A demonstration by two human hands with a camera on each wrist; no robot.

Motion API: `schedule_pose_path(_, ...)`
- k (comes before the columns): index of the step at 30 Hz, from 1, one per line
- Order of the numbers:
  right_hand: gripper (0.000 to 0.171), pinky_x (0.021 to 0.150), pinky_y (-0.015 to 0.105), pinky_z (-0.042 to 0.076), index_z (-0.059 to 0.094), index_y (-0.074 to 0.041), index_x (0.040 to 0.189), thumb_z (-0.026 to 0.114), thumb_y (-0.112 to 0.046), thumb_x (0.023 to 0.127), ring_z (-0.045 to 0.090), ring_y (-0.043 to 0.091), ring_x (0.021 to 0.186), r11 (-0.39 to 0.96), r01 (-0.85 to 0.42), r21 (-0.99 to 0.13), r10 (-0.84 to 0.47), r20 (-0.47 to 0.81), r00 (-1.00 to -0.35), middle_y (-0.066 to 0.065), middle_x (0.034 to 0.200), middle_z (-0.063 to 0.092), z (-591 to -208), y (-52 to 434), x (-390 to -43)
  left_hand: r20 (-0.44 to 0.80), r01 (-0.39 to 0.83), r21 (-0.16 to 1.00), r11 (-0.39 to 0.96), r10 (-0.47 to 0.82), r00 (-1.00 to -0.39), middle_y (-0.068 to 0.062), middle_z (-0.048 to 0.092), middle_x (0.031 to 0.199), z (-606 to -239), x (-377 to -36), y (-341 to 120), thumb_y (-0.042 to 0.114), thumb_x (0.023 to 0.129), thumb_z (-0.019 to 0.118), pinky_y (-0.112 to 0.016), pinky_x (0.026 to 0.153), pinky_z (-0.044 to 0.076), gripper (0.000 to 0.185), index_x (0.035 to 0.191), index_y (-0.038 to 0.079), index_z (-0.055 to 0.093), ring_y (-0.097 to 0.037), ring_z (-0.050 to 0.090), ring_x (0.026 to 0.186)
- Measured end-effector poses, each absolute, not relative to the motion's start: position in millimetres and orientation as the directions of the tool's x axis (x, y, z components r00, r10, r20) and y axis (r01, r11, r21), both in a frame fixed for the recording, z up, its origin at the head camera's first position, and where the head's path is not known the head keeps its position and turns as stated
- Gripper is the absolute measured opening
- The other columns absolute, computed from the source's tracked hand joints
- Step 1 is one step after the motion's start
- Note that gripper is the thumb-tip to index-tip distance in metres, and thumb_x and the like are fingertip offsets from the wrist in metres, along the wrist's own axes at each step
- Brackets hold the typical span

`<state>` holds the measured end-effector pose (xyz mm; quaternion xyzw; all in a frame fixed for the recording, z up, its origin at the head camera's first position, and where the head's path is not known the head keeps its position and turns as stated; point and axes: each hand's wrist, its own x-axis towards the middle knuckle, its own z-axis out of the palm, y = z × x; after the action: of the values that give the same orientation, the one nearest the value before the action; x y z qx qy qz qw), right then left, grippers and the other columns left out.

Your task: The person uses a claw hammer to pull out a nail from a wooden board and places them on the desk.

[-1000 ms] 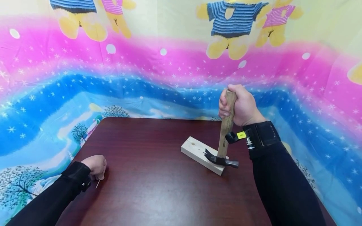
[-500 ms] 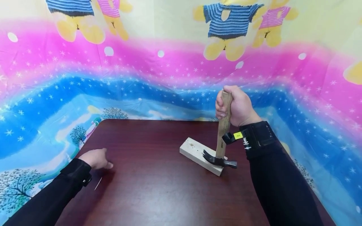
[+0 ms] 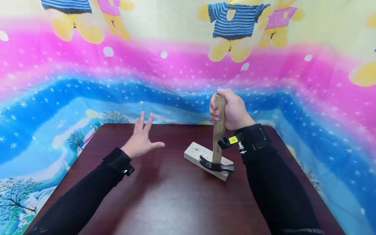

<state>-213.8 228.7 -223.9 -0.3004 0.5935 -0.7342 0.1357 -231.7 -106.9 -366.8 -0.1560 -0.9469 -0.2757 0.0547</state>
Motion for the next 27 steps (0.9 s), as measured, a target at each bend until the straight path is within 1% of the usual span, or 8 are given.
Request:
schedule_pose_path(3,0.055,0.052,0.038,0.032,0.047,-0.007,0.067,0.021,-0.035,0.107,0.031,0.023,0.050,-0.261,-0.157,-0.953,-0.555,0.281,-0.783,0.005,0.058,0.036,-224.8,219.1,-214.0,0.229,0.414,0.583,0.699,0.348,-0.909,0.006,-0.034,0.157,-362.2,-229.5,-73.3,0.067,0.073,0.077,-0.063,0.104,0.033,0.128,0.152,0.045,-0.020,-0.033,-0.014,0.148)
schedule_pose_path(6,0.055,0.051,0.037,0.032,0.046,-0.007,0.066,0.022,-0.035,0.106,0.031,0.022,0.049,-0.266,-0.154,-0.952,-0.557,0.282,-0.781,0.005,0.057,0.036,-226.1,208.3,-213.9,0.257,0.501,0.642,0.580,0.453,-0.854,0.009,-0.031,0.158,-363.0,-224.5,-43.1,0.059,0.074,0.082,-0.050,0.095,0.048,0.129,0.153,0.045,-0.019,-0.038,0.012,0.148)
schedule_pose_path(9,0.055,0.051,0.037,0.033,0.047,-0.007,0.066,0.023,-0.035,0.106,0.031,0.022,0.049,-0.275,-0.145,-0.950,-0.571,0.283,-0.771,0.004,0.057,0.036,-228.2,197.2,-214.5,0.286,0.559,0.699,0.446,0.542,-0.790,0.009,-0.028,0.160,-366.8,-219.0,-17.8,0.046,0.076,0.086,-0.042,0.093,0.050,0.130,0.155,0.044,-0.017,-0.038,0.022,0.145)
schedule_pose_path(12,0.055,0.051,0.036,0.034,0.047,-0.007,0.066,0.023,-0.035,0.106,0.032,0.021,0.048,-0.281,-0.144,-0.949,-0.579,0.287,-0.763,0.004,0.057,0.037,-230.6,186.8,-214.4,0.305,0.561,0.782,0.270,0.619,-0.724,0.008,-0.024,0.161,-370.8,-214.1,1.6,0.029,0.078,0.088,-0.041,0.099,0.047,0.131,0.157,0.041,-0.015,-0.032,0.020,0.146)
schedule_pose_path(14,0.055,0.051,0.036,0.034,0.047,-0.007,0.066,0.023,-0.036,0.106,0.033,0.020,0.048,-0.291,-0.140,-0.946,-0.585,0.292,-0.757,0.004,0.056,0.037,-231.4,181.8,-214.7,0.304,0.524,0.838,0.151,0.668,-0.679,0.008,-0.016,0.163,-373.2,-211.6,11.0,0.020,0.079,0.087,-0.040,0.100,0.046,0.129,0.157,0.041,-0.014,-0.027,0.023,0.146)
schedule_pose_path(16,0.054,0.052,0.037,0.035,0.046,-0.008,0.066,0.022,-0.035,0.106,0.033,0.020,0.048,-0.298,-0.145,-0.944,-0.586,0.300,-0.753,0.003,0.056,0.037,-231.1,178.7,-214.8,0.290,0.482,0.872,0.083,0.705,-0.647,0.004,-0.001,0.165,-374.5,-208.8,16.4,0.016,0.081,0.085,-0.038,0.096,0.050,0.127,0.157,0.041,-0.013,-0.024,0.037,0.140)
schedule_pose_path(21,0.054,0.053,0.037,0.035,0.046,-0.008,0.065,0.022,-0.036,0.105,0.033,0.020,0.048,-0.295,-0.141,-0.945,-0.585,0.296,-0.755,0.003,0.055,0.037,-227.3,177.8,-214.6,0.255,0.461,0.883,0.088,0.734,-0.629,-0.010,0.041,0.151,-373.4,-203.6,18.1,0.016,0.086,0.081,-0.032,0.085,0.054,0.118,0.157,0.043,-0.009,-0.019,0.060,0.118)
schedule_pose_path(27,0.053,0.052,0.037,0.035,0.045,-0.009,0.063,0.023,-0.036,0.103,0.031,0.021,0.046,-0.312,-0.109,-0.944,-0.573,0.279,-0.771,0.002,0.052,0.036,-222.8,178.7,-211.8,0.260,0.488,0.864,0.127,0.716,-0.647,-0.011,0.051,0.141,-370.2,-200.5,15.3,0.010,0.090,0.076,-0.032,0.074,0.057,0.105,0.160,0.037,0.003,-0.016,0.065,0.108)
